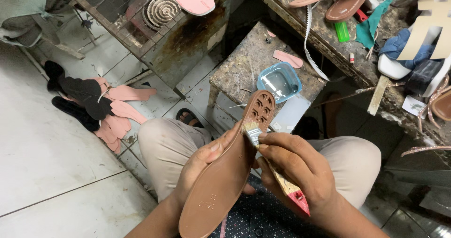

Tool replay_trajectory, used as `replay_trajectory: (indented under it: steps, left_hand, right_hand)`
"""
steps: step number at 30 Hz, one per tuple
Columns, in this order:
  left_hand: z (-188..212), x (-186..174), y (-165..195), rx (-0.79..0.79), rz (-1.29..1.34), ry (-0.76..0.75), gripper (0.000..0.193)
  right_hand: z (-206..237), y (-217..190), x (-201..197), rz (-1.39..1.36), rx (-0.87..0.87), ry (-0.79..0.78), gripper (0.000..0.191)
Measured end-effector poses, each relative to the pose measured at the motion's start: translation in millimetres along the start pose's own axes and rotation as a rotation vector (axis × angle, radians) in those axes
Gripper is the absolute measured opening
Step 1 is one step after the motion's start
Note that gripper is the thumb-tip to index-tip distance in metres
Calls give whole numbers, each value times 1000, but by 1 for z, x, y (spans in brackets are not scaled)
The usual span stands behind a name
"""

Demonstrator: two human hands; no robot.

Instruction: The person sits on the workshop floor and uses a brush to spread glue from a small container onto the underside of a shoe insole, working the liquid over the surface and into the perforated heel area, then reaches to a rack to place the finished insole with others and takes another insole to brush.

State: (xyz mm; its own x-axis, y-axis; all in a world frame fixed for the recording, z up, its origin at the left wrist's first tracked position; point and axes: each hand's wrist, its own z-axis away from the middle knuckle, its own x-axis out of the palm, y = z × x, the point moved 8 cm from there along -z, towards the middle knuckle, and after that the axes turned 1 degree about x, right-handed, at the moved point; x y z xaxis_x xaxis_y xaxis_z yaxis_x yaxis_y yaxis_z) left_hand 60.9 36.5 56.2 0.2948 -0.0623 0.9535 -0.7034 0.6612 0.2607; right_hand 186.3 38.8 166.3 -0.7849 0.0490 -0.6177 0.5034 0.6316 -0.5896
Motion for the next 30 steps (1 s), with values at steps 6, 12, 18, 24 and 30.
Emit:
replay_trajectory:
  steps: [6,12,18,24,30]
  left_hand:
    - [3,0,1,33,-43,20,77]
    - [3,10,8,105,-138,-15,74]
    - [-2,14,9,111,-94,11,72]
    - [-2,17,11,166,-123,-21,72]
    - [-2,14,16,197,-237,58,67]
  right_hand:
    - [0,-5,1,11,-40,14,29]
    - [1,-6,3,-10,-47,8,30]
    - [2,-8,6,-14,-57,-2,30]
    - [0,-12,8,-15,-54,-10,30]
    - [-1,-16,10,-43,-53,-34,30]
